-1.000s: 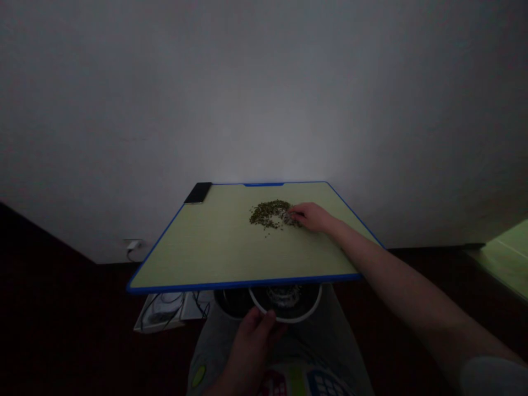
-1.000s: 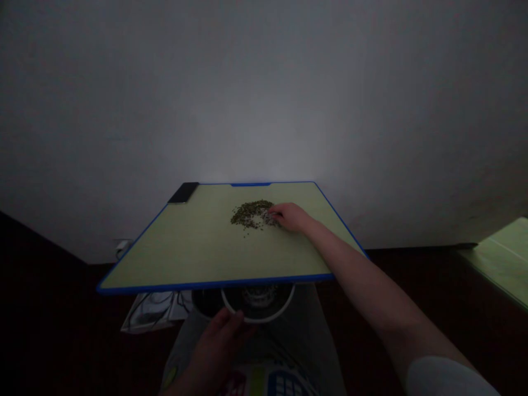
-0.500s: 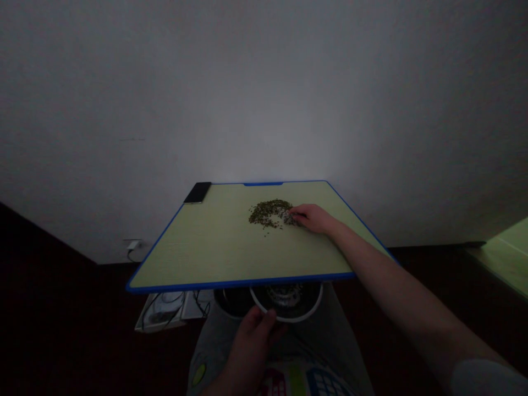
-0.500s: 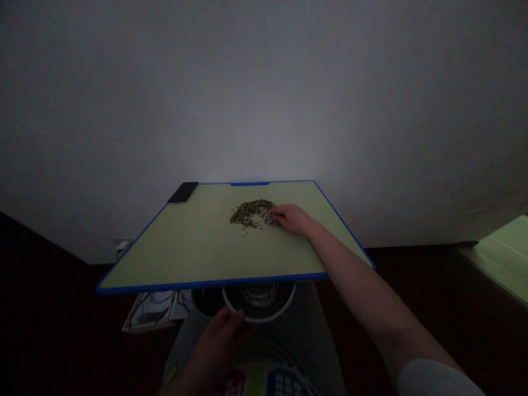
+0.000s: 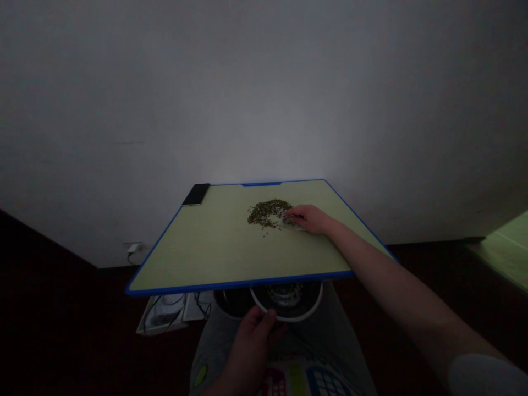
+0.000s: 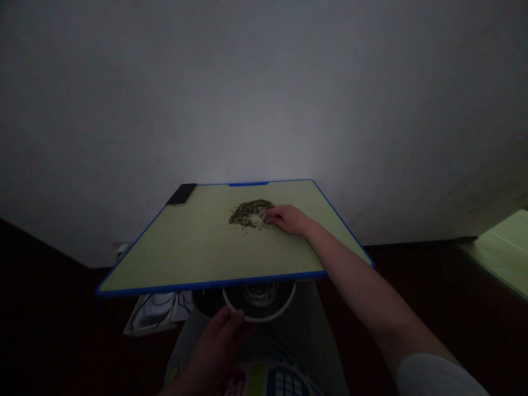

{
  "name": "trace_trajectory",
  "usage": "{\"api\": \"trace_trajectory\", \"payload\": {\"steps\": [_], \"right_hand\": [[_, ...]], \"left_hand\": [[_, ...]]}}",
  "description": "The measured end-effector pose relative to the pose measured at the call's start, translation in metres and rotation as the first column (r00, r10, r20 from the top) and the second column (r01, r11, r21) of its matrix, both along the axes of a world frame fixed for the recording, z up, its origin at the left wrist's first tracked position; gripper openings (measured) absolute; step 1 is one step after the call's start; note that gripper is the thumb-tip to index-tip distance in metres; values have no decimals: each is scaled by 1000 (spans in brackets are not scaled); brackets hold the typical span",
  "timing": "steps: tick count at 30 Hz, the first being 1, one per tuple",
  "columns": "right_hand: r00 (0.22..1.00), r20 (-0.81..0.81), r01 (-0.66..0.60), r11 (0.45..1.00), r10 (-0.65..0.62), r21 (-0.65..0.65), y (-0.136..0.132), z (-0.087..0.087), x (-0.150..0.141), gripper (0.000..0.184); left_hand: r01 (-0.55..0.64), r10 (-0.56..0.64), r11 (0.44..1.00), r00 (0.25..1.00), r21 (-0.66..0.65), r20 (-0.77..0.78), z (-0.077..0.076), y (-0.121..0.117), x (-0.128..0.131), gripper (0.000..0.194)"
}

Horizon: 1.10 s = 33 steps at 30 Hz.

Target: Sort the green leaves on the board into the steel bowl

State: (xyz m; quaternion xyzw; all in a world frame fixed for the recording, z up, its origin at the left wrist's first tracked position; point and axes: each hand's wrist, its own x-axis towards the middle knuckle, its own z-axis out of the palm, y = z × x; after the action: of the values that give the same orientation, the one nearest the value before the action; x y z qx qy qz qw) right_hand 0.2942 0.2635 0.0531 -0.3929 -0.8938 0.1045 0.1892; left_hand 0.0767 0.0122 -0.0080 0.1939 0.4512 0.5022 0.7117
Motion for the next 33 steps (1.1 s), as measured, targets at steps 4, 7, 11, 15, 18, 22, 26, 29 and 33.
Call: {"api": "trace_trajectory", "payload": {"steps": [4, 7, 11, 15, 18, 22, 26, 29, 33], "right_hand": [[1000, -9, -15, 1000, 15, -6, -4, 1, 2, 31], [1000, -10, -22, 1000, 22, -19, -7, 2, 3, 31], [999, -10, -34, 999, 33, -33, -11, 5, 3, 30], [1000, 4, -29, 999, 29, -40, -14, 6, 4, 30], [1000, 17, -20, 999, 21, -31, -16, 4, 4, 31], [999, 25, -22, 1000, 22, -7, -17, 1, 1, 32], [999, 35, -38, 999, 39, -25, -22, 0, -6, 32], [997, 54, -47, 998, 50, -45, -29, 1, -12, 31], [994, 57, -93, 994, 97, -56, -44, 3, -21, 31]], "left_hand": [[-14, 14, 1000, 1000, -11, -1, 3, 0, 0, 28], [-2, 2, 1000, 1000, -9, -3, 4, 0, 0, 27], [-15, 14, 999, 1000, -36, -23, 5, 0, 1, 25], [-38, 37, 999, 999, -33, -25, 8, 0, 2, 26], [-17, 17, 1000, 1000, -17, 4, 11, 0, 2, 29], [-12, 12, 1000, 999, 12, 30, 8, 0, 1, 31], [0, -1, 1000, 999, 22, 37, 0, 0, 1, 25], [-13, 12, 999, 998, 32, 55, -5, 0, 1, 22], [-26, 25, 1000, 998, 10, 52, -1, -1, 2, 23]]}}
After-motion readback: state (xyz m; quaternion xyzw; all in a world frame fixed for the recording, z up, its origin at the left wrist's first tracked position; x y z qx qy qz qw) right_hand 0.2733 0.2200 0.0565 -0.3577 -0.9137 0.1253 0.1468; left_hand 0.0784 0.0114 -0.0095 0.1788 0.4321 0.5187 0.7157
